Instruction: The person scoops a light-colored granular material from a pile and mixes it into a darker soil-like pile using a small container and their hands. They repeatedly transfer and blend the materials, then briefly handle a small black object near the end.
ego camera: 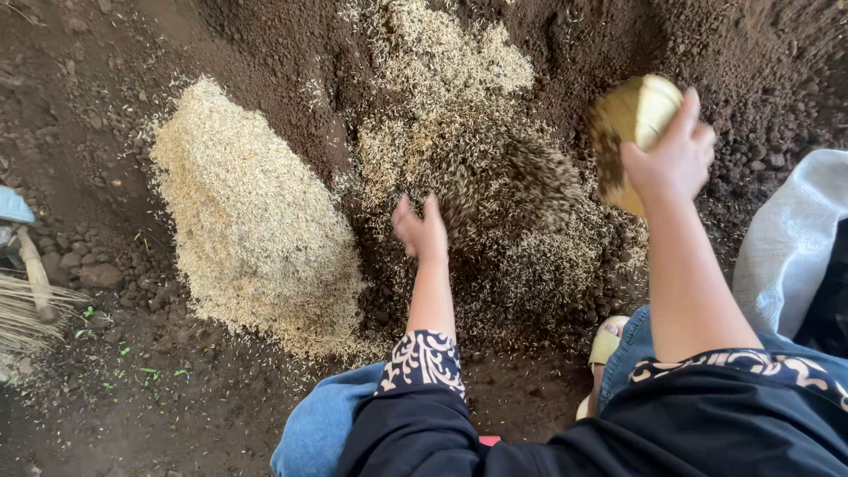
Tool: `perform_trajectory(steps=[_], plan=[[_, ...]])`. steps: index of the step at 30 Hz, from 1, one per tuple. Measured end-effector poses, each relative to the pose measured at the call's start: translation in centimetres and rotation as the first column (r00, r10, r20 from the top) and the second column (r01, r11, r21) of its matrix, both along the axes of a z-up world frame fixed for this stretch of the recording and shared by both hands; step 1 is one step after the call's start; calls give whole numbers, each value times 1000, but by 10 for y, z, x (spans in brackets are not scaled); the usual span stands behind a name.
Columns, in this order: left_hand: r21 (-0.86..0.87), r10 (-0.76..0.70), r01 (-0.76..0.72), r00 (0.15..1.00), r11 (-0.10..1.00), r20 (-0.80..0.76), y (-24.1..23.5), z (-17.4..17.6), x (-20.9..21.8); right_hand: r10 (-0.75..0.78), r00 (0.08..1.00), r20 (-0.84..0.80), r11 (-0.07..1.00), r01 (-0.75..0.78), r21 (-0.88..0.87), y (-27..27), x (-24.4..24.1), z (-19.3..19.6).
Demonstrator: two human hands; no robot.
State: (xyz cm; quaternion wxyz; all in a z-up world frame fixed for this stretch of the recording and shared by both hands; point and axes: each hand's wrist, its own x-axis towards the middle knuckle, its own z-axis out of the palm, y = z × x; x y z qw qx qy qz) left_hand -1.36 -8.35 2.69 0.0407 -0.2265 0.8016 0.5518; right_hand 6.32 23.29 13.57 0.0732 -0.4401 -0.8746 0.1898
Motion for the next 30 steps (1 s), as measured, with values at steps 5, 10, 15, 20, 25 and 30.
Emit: perform_trajectory(steps=[5,10,15,20,25,30], plan=[[7,211,-254,819,967,533,-42,-55,51,-326,932,159,843,362,-397,35,43,-113],[145,182,-315,804,938,566,-9,-79,54,-445,885,-135,795,321,-516,26,72,-224],[277,176,-399,792,874,584,22,-76,51,-427,842,-330,783,162,-600,15,78,-215],[382,108,-380,814,843,571,40,-68,47,-352,907,-234,798,160,-581,-34,45,-131],[410,-9,-159,926,898,378,49,-42,36,-41,955,-295,924,-76,-374,-86,-5,-42],[27,-265,266,939,964,219,47,-11,30,337,883,-327,941,-319,109,-97,-29,-2]])
